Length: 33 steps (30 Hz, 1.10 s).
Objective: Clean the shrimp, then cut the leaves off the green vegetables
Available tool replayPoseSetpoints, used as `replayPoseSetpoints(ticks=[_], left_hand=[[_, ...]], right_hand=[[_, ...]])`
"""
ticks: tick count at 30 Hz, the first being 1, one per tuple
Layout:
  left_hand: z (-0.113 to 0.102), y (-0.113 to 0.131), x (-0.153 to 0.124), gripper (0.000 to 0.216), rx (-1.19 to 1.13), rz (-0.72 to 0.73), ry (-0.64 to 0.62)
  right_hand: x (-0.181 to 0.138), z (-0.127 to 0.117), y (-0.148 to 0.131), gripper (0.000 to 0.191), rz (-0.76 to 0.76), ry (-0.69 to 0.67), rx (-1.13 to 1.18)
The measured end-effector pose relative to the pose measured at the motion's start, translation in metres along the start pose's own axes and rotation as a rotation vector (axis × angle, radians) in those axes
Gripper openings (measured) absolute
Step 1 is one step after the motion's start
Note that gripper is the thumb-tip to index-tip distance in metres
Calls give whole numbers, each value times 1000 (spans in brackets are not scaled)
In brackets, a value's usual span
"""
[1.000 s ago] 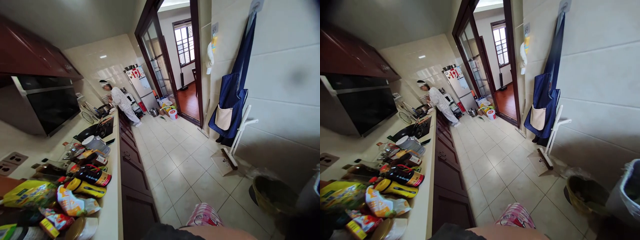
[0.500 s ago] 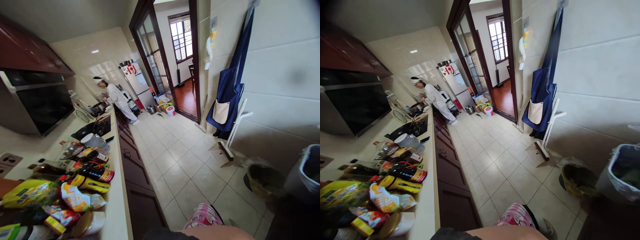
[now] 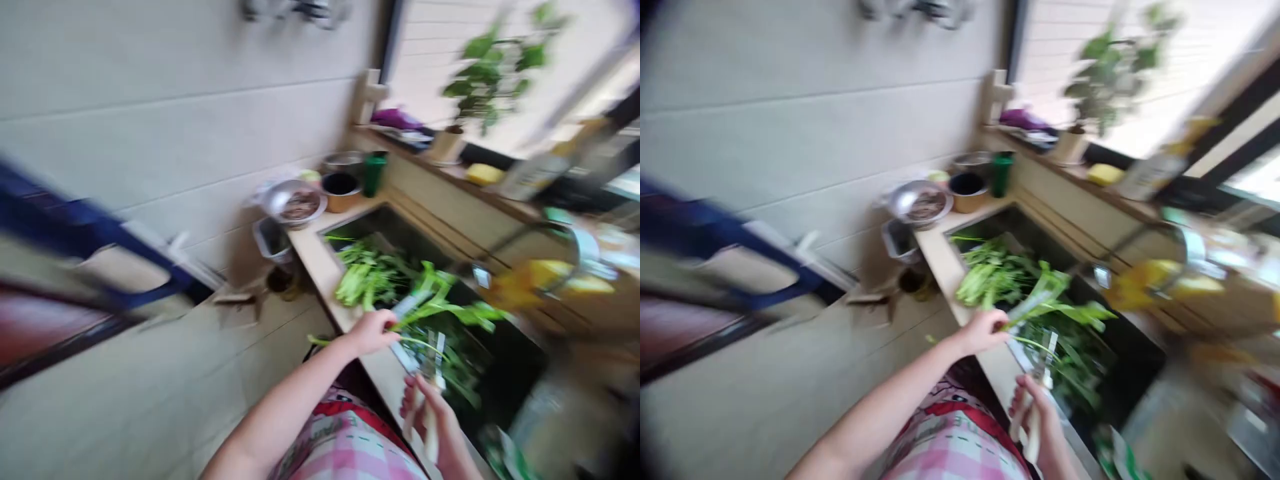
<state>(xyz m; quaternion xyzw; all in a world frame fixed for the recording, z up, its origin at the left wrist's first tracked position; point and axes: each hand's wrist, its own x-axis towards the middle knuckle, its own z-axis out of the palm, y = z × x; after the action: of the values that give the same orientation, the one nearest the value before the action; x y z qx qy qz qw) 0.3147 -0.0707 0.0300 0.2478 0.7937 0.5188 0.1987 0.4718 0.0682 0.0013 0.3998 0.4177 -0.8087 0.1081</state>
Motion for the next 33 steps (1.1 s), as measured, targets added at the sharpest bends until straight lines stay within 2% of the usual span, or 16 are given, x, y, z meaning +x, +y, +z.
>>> replayPoseSetpoints(ticks=[1,3,8,11,15,20,24,28,33], left_hand=[[17,3,11,15,-9,29,-35],[37,0,25,10,-49,45,-38],[44,-20,39,14,-144,7,-87],[51,-21,45,17,-152,3,-85],[66,-9,53,18,-145,8,-58],[87,-6,53,16,-110,42,-86],[103,-10,47,17,-144,29,-112],[108,-13,43,22,-235,-77,-169],[92,-7,42,37,-361,-290,-170]], right_hand=[[1,-7,-1,32,10,20,56],[4,-17,-2,30,5,35,117],[0,-28,5,28,-15,75,252],[-3,-33,7,29,39,67,326],[-2,-42,5,25,55,5,229],[8,-42,5,23,81,-81,98],[13,-43,1,28,71,-45,66],[13,-53,-6,33,47,-43,-2],[11,-63,-13,33,27,-47,57]])
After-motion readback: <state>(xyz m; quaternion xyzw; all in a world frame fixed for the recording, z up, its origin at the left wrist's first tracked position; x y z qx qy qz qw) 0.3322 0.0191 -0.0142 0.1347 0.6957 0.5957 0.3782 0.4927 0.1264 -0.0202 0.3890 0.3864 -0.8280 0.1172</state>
